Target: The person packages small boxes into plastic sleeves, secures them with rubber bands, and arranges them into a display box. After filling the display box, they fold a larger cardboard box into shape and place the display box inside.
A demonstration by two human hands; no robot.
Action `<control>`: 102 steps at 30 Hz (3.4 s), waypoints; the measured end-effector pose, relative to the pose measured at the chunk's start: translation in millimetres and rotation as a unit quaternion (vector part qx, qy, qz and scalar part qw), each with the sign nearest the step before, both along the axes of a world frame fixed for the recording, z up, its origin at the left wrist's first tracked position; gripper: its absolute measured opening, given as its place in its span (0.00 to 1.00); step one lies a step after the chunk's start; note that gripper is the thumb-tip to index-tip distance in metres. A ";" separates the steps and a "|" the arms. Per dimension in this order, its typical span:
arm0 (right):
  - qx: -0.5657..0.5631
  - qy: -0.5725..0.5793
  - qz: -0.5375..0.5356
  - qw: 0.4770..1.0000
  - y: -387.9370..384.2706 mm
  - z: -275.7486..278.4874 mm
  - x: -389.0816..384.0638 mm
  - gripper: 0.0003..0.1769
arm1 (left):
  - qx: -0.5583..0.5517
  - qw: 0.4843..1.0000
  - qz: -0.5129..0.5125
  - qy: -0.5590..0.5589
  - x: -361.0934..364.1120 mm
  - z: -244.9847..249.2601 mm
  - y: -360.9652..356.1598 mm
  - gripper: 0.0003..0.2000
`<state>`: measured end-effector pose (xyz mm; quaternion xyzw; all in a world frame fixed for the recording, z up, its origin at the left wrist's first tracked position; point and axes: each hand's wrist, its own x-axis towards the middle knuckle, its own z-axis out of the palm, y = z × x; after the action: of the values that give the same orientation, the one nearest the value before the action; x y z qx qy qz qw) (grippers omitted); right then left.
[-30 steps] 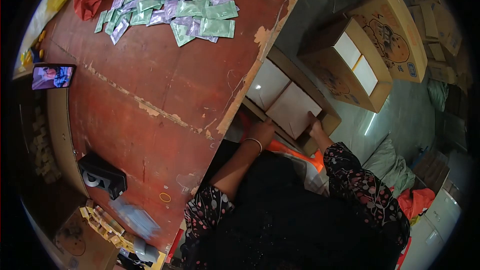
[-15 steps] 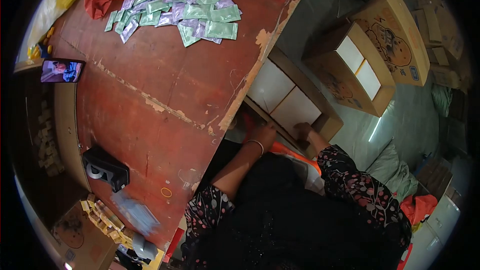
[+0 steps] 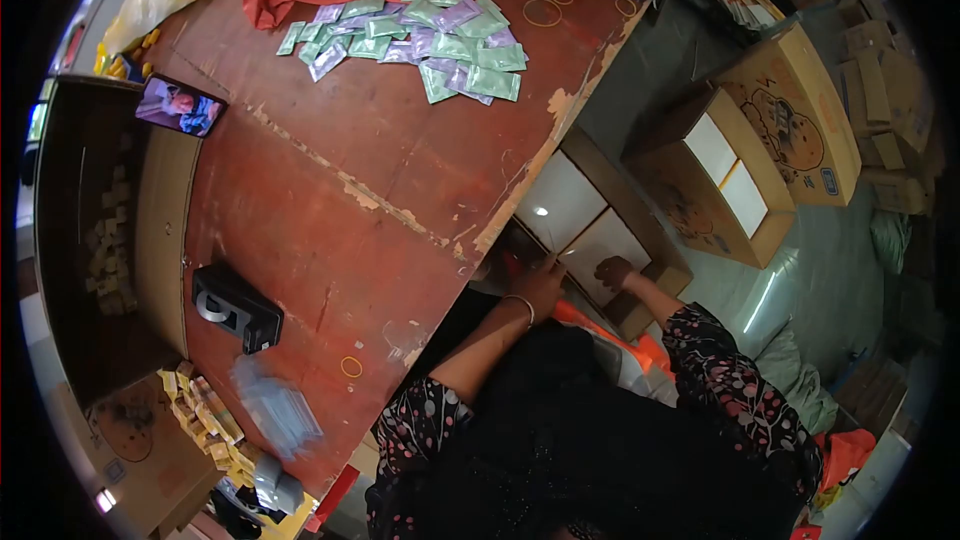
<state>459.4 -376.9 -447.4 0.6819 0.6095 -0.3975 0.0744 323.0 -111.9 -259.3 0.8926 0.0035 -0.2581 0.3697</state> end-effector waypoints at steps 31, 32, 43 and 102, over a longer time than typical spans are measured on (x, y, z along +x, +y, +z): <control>-0.072 0.183 -0.797 0.571 -150.3 96.1 49.7 0.13 | 0.018 0.994 0.111 -0.011 -52.4 38.1 18.6 0.20; -0.079 0.160 -0.782 0.597 -157.8 93.5 64.3 0.12 | -0.004 0.994 0.109 0.005 -53.0 40.4 17.9 0.21; -0.291 0.066 -0.297 0.907 -40.8 252.7 60.9 0.20 | -0.237 0.955 0.142 -0.107 -152.6 221.9 57.3 0.17; 0.553 0.217 -0.114 0.796 298.6 409.8 -185.5 0.25 | 0.266 0.547 0.793 0.000 -643.2 275.2 259.9 0.44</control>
<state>273.9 -78.3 -37.7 0.5672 0.6435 -0.1363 -0.4955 -320.2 148.0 15.8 0.5843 0.7788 0.1530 0.1697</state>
